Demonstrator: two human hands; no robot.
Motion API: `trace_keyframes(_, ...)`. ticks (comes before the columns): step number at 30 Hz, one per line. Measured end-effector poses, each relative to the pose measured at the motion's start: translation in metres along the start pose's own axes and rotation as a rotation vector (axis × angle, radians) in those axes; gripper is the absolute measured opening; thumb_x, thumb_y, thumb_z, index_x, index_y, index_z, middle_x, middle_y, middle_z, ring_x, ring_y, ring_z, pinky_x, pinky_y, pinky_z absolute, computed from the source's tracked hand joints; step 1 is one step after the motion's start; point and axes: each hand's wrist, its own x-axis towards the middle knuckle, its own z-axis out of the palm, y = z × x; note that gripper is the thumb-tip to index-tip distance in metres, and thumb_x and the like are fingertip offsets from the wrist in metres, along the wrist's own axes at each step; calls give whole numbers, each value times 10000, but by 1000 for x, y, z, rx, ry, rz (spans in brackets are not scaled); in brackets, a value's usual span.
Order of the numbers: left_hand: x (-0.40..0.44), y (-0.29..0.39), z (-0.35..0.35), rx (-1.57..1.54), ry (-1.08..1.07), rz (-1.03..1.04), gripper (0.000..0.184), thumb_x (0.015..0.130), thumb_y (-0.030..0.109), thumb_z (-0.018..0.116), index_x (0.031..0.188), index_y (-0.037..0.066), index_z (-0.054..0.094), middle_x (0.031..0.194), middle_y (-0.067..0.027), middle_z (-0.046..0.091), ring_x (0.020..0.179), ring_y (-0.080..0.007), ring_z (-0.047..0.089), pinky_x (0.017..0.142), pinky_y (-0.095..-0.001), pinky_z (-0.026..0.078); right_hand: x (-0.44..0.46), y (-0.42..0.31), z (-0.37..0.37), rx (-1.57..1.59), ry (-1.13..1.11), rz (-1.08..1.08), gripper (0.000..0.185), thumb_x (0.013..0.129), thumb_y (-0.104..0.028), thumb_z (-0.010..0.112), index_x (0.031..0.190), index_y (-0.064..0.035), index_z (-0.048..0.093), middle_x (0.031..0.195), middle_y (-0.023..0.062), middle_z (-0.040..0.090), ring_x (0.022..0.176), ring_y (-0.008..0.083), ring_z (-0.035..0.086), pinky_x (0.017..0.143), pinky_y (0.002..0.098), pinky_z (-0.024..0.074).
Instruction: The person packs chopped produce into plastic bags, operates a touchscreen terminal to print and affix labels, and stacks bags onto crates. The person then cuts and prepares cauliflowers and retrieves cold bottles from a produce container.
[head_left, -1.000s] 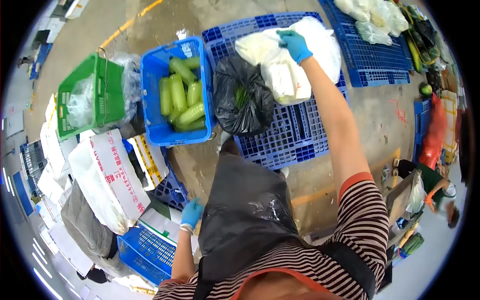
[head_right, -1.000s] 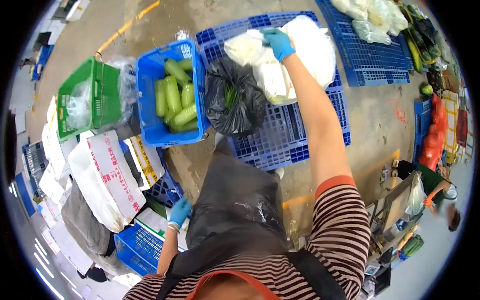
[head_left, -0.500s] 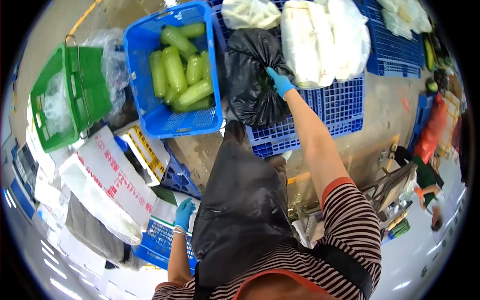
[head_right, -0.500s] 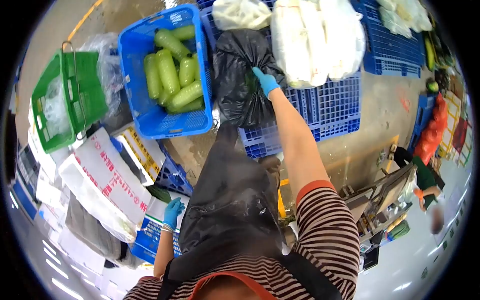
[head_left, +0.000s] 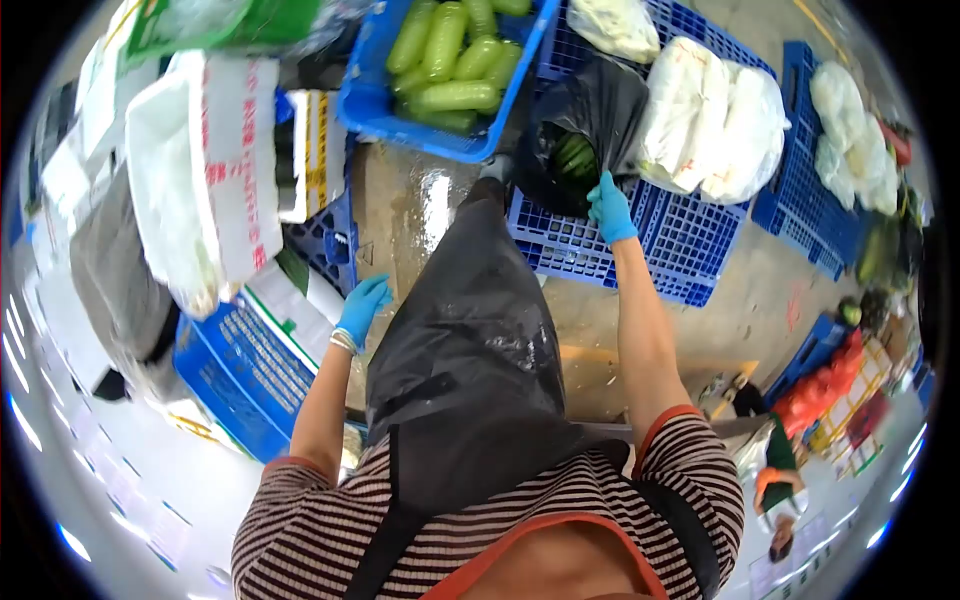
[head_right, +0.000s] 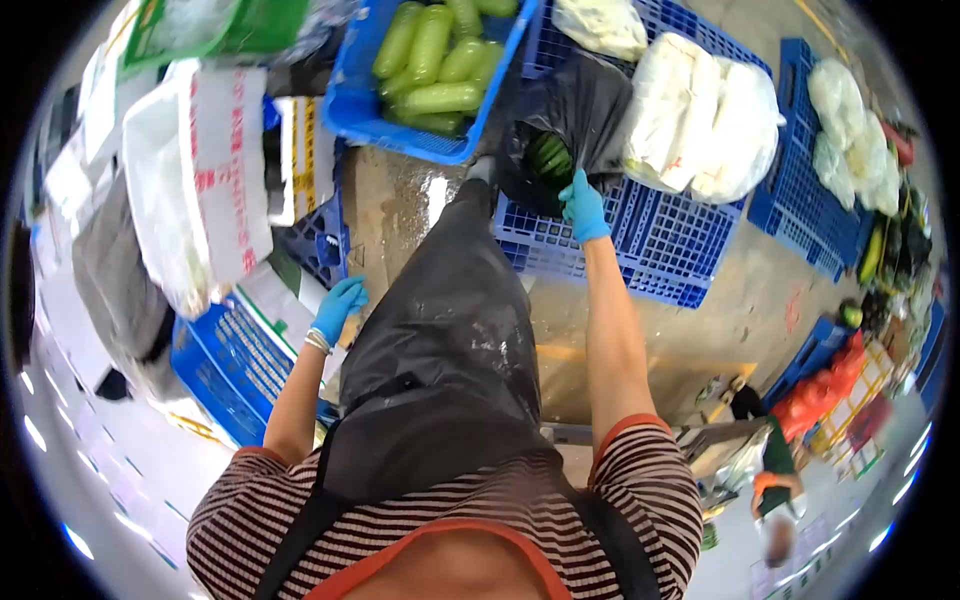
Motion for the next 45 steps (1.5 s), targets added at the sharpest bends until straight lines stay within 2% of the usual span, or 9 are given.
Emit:
trace_keyframes(5, -94, -109, 2, -275, 242, -97, 326, 951, 280, 562, 1205, 78, 597, 974, -54, 672, 831, -145, 649, 704, -260, 479, -127, -10, -17, -233, 20, -6, 529, 956, -506, 509, 600, -114, 506, 425, 11, 329, 333, 150, 293, 355, 293, 235)
trace_keyframes(11, -217, -328, 43, -366, 306, -309, 177, 912, 251, 546, 897, 110, 654, 760, -60, 657, 657, -176, 624, 565, -288, 458, -230, 45, -11, -578, -115, 5, 554, 952, -501, 517, 621, -58, 547, 441, 10, 348, 351, 138, 294, 369, 298, 260)
trace_keyframes(13, -240, -391, 47, -257, 123, -222, 239, 889, 255, 556, 897, 62, 697, 841, -87, 690, 725, -176, 645, 674, -300, 502, -233, 85, 0, -558, -241, 56, 533, 954, -515, 509, 639, -85, 540, 429, -3, 311, 345, 129, 261, 374, 298, 230)
trace_keyframes(16, -265, -438, 56, -211, 249, -110, 277, 906, 222, 554, 1086, 64, 695, 1000, -120, 702, 884, -187, 649, 834, -300, 493, -238, 129, 20, -588, -203, 82, 546, 955, -529, 496, 639, -87, 542, 426, -9, 296, 344, 127, 231, 381, 305, 233)
trace_keyframes(21, -290, -429, 29, -532, 254, -292, 319, 932, 192, 550, 1182, 18, 644, 1128, -142, 680, 1005, -230, 643, 893, -308, 480, -236, 177, 78, -582, -191, 117, 540, 954, -526, 498, 636, -92, 542, 438, 7, 338, 343, 140, 262, 374, 308, 251)
trace_keyframes(25, -289, -377, -18, -78, 332, -265, 320, 933, 191, 579, 1167, -19, 637, 1125, -96, 674, 974, -180, 630, 888, -290, 485, -211, 191, 163, -542, -277, 127, 518, 957, -502, 508, 655, -84, 554, 451, 7, 362, 365, 142, 296, 391, 312, 279)
trace_keyframes(29, -290, -415, -64, -808, 365, -294, 260, 944, 178, 590, 1166, 49, 630, 943, -50, 665, 817, -109, 621, 701, -223, 491, -162, 189, 238, -572, -278, 133, 497, 967, -499, 493, 690, -90, 549, 429, -17, 289, 372, 141, 272, 461, 323, 325)
trace_keyframes(37, -316, -477, -124, -845, 511, -526, 196, 937, 230, 613, 1079, 100, 651, 863, 6, 674, 694, -100, 622, 638, -230, 494, -59, 277, 342, -436, -213, 194, 485, 945, -519, 525, 681, -113, 558, 428, -7, 340, 376, 163, 300, 513, 347, 379)
trace_keyframes(45, -309, -504, -95, -824, 409, -597, 250, 927, 247, 627, 1120, 88, 625, 937, -37, 684, 800, -144, 653, 699, -268, 514, 0, 302, 488, -13, -281, 239, 469, 999, -442, 446, 730, -79, 573, 473, 16, 338, 429, 176, 256, 621, 349, 410)
